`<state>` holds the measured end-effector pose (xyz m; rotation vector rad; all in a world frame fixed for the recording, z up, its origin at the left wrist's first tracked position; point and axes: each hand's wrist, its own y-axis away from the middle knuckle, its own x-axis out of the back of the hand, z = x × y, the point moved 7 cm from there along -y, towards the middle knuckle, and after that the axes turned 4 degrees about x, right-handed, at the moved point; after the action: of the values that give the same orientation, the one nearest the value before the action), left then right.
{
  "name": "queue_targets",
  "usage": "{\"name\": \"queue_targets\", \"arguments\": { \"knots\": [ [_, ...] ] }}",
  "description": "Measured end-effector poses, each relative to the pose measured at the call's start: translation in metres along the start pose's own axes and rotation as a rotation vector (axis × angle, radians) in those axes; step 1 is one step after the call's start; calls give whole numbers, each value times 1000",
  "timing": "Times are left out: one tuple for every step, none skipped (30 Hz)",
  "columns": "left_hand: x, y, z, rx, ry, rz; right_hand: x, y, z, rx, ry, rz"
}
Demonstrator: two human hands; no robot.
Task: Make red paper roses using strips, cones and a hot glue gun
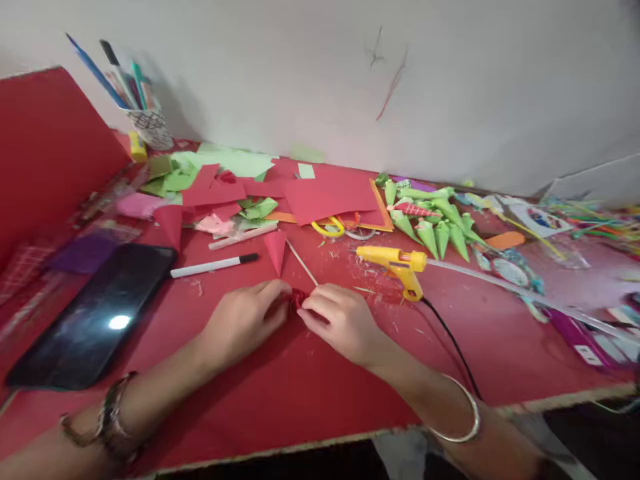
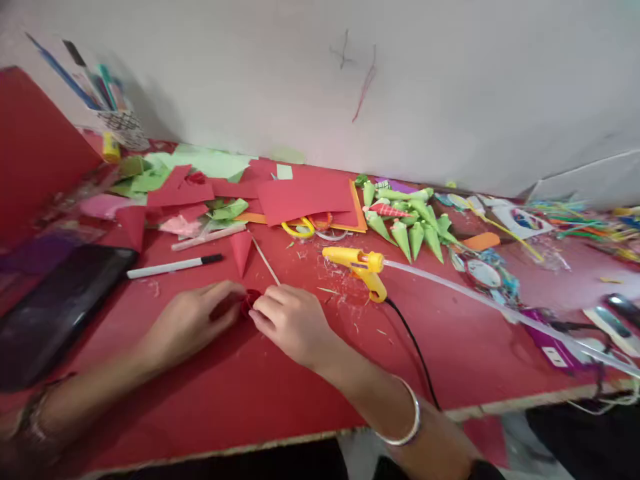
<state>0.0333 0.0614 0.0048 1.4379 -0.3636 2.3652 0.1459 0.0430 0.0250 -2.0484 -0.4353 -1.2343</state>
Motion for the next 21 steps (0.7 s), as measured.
{"name": "queue_targets", "arguments": {
  "knots": [
    [0,0,-1,-5,-1,5,0,-1,0,-1,2,0],
    [0,0,-1,-9,-2,10,0,-1,0,-3,3,0],
    [0,0,-2,-13,-3,15,0,-2,0,-6,2,1],
    [0,0,-2,-17,-5,21,0,-2,0,-10,0,2],
    [0,1,-2,-21,-8,27,0,-2,0,-13,-5,3],
    [1,1,-2,-25,-10,34,0,-2,1,-18,-11,5],
    [2,1,-2,-27,-15,41,0,-2,1,-25,-17,7],
    [2,1,-1,-27,-22,45,0,-2,2,-32,-23,8],
    [3,1,-1,-27,-32,48,0,-2,2,-38,-28,9],
    [4,1,-1,-27,-44,50,0,-2,3,-43,-32,9],
    [4,1,0,-29,-57,53,0,-2,3,-47,-34,6],
    [5,1,1,-32,-73,53,0,-2,3,-49,-34,3],
    [5,0,1,-39,-91,53,0,-2,3,-48,-34,-2],
    [5,0,2,-47,-112,56,0,-2,3,-47,-35,-7],
    [6,0,3,-58,-140,61,-1,-2,3,-47,-35,-13],
    [6,0,4,-74,-174,71,-1,-2,2,-45,-35,-17],
    [6,0,5,-97,-212,90,-1,-2,2,-43,-33,-21],
    [7,0,7,-126,-249,116,-1,-2,2,-40,-28,-25],
    [8,1,8,-158,-281,146,-1,-2,1,-35,-20,-29],
    [9,2,10,-193,-304,179,-1,-2,1,-26,-6,-33],
    [10,4,12,-226,-314,211,-1,-2,-1,-13,11,-37]
  ]
}}
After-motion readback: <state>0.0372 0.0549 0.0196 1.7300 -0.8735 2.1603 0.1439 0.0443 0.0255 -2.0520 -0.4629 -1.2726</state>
